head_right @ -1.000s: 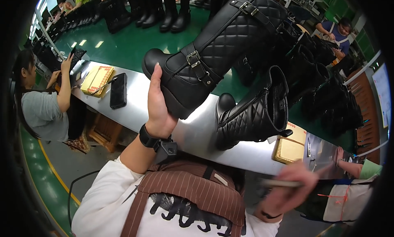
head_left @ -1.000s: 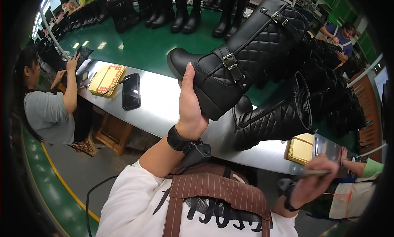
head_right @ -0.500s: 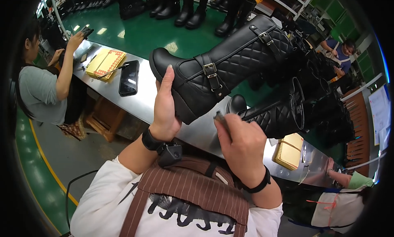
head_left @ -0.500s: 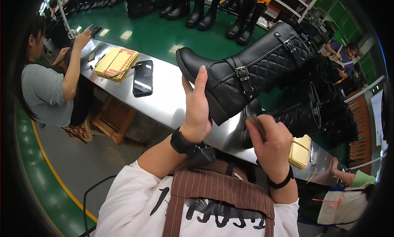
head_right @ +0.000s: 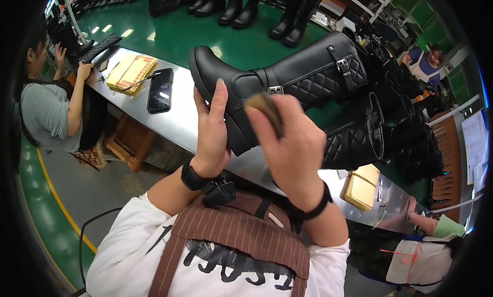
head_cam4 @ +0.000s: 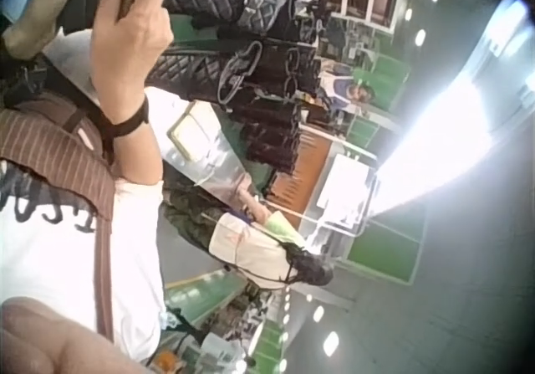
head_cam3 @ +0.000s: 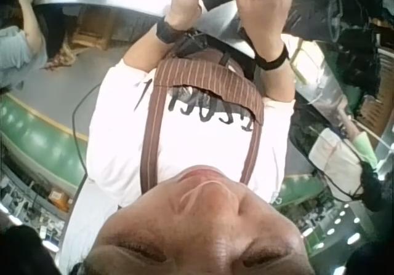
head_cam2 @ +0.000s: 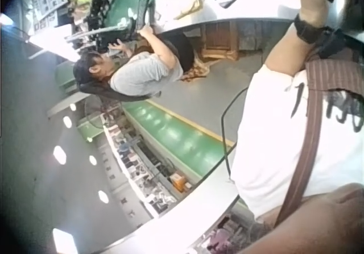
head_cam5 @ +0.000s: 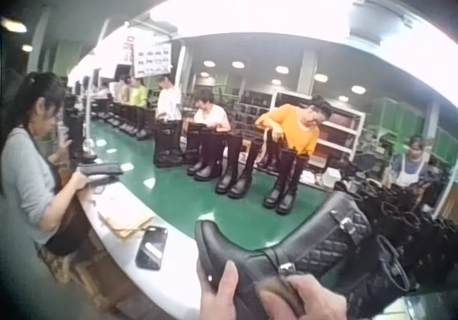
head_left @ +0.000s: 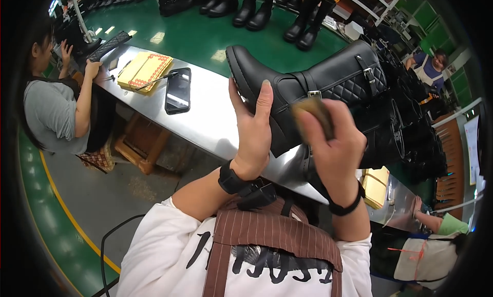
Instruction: Inspecting and cleaning black boots on a production line.
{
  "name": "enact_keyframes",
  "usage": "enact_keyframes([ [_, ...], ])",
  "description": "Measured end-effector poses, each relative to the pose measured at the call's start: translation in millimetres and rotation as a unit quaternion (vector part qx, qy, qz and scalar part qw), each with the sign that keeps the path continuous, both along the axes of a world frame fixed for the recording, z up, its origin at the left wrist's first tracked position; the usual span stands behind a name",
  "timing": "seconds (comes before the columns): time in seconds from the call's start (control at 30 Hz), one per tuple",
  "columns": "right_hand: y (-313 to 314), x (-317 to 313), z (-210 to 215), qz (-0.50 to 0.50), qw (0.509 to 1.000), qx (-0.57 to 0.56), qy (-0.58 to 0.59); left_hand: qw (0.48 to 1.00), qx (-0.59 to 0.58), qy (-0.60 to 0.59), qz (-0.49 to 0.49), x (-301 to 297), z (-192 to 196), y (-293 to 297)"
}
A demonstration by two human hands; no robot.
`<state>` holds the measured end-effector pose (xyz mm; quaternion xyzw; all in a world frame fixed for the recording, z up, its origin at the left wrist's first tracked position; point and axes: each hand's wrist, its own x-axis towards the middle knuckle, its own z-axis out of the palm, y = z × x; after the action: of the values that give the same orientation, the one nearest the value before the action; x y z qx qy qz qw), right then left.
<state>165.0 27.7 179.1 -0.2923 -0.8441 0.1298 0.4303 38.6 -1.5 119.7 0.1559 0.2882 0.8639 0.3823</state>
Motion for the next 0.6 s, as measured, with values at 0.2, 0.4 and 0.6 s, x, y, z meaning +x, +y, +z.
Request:
enact_keyframes([
  [0.2,-7,7,9,0.081,0.979,-0.013,-0.185,0.996,0.013,0.050,0.078,-13,-1,-4],
  [0.4,0,-10,7,0.077,0.997,0.020,-0.006,0.997,-0.002,0.069,0.021,-9,-2,-3],
  [0.6,-6,-3,12,0.055,0.985,0.033,-0.163,0.989,-0.007,0.116,0.089,-10,-2,0],
])
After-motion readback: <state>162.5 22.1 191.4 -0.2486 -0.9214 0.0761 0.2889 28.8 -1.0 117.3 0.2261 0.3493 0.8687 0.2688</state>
